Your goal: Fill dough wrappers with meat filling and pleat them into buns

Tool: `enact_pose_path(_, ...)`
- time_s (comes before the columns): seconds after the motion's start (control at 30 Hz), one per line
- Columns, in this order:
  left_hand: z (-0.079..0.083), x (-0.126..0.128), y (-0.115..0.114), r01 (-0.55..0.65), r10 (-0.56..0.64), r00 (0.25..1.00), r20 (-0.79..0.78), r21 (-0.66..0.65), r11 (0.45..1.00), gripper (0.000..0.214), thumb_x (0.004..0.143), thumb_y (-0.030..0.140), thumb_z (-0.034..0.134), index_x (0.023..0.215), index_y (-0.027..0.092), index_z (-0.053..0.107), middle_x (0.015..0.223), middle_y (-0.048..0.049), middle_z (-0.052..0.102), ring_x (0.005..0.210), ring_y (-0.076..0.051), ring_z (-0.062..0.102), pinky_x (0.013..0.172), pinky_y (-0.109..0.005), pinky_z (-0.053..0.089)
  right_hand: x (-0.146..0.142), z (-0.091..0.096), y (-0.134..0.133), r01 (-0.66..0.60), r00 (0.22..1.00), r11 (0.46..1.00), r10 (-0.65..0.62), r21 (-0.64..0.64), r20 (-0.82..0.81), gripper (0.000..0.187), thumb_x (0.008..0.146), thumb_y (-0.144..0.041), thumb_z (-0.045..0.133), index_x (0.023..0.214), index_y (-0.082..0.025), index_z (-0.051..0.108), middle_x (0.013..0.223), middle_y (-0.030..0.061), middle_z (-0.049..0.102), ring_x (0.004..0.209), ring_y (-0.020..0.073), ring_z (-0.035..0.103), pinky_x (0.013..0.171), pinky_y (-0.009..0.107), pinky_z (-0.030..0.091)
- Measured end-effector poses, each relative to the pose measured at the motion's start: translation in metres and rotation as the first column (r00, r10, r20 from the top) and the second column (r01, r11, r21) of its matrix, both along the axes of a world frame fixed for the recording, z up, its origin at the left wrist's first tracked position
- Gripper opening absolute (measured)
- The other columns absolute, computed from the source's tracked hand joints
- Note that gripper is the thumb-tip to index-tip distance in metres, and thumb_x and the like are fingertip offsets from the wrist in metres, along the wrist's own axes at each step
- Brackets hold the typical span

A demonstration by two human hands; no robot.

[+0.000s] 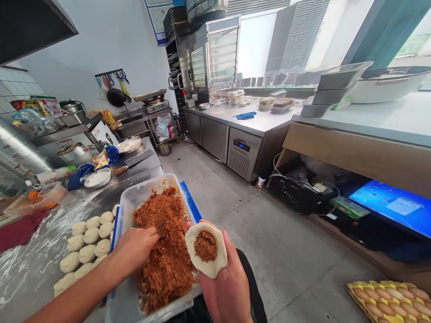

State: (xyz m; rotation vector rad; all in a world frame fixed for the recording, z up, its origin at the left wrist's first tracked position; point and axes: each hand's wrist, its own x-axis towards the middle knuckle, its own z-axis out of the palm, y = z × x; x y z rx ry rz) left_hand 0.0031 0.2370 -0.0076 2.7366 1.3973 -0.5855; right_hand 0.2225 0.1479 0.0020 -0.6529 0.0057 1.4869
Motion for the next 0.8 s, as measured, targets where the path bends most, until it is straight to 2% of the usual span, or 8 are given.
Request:
enact_pose_path(0.17,0.003,0.004,-0.006,0.055,-0.055,0.998,0.0,-0.016,0.998,0.028,0.09,0.007,0.043,0.096,0.018,0.068,0.097,-0.009,0.07,0.082,-0.028,0.075,0.071,-0.042,0.061,-0.001,-0.001,-0.001,-0.017,1.0,1.0,0.016,0.025,0.027,0.042,0.093,-0.049,0.066,0.115,-0.016,0.079,0.117,0.0107,0.08,0.122,0.0313,0.066,0.111,0.044,0.052)
enact_pose_path(0.3,0.002,0.011,-0.015,0.106,-0.105,0.994,0.005,-0.058,0.993,0.022,0.087,0.008,0.051,0.095,0.018,0.069,0.096,-0.0085,0.071,0.081,-0.027,0.075,0.069,-0.04,0.061,-0.002,0.001,0.0,-0.011,0.999,1.0,0.009,0.028,0.051,0.045,0.087,-0.055,0.073,0.112,-0.018,0.081,0.115,0.0095,0.08,0.124,0.0325,0.065,0.111,0.043,0.053)
enact_pose_path(0.43,0.001,0.02,-0.025,0.13,-0.13,0.991,0.012,-0.075,0.989,0.022,0.087,0.008,0.051,0.094,0.016,0.07,0.093,-0.0094,0.072,0.079,-0.026,0.075,0.067,-0.037,0.061,-0.003,0.002,0.002,0.001,0.998,1.0,-0.002,0.017,0.055,0.049,0.081,-0.059,0.079,0.109,-0.019,0.081,0.113,0.0085,0.081,0.124,0.0328,0.064,0.111,0.042,0.053)
enact_pose_path(0.63,0.004,0.027,-0.036,0.153,-0.15,0.988,0.036,-0.092,0.984,0.021,0.087,0.009,0.053,0.096,0.015,0.07,0.096,-0.0105,0.073,0.079,-0.027,0.075,0.066,-0.037,0.06,-0.003,0.001,0.002,-0.014,0.998,0.999,0.012,0.03,0.067,0.038,0.086,-0.051,0.073,0.107,-0.02,0.082,0.111,0.0092,0.081,0.12,0.0332,0.067,0.109,0.047,0.054)
enact_pose_path(0.8,0.0,0.029,-0.044,0.153,-0.144,0.986,0.084,-0.122,0.981,0.023,0.084,0.009,0.053,0.096,0.014,0.072,0.095,-0.0122,0.073,0.076,-0.03,0.075,0.064,-0.041,0.06,-0.003,0.001,0.0,0.005,1.0,1.0,-0.005,0.016,0.024,0.037,0.087,-0.048,0.073,0.108,-0.019,0.082,0.109,0.0094,0.081,0.117,0.0326,0.068,0.108,0.048,0.055)
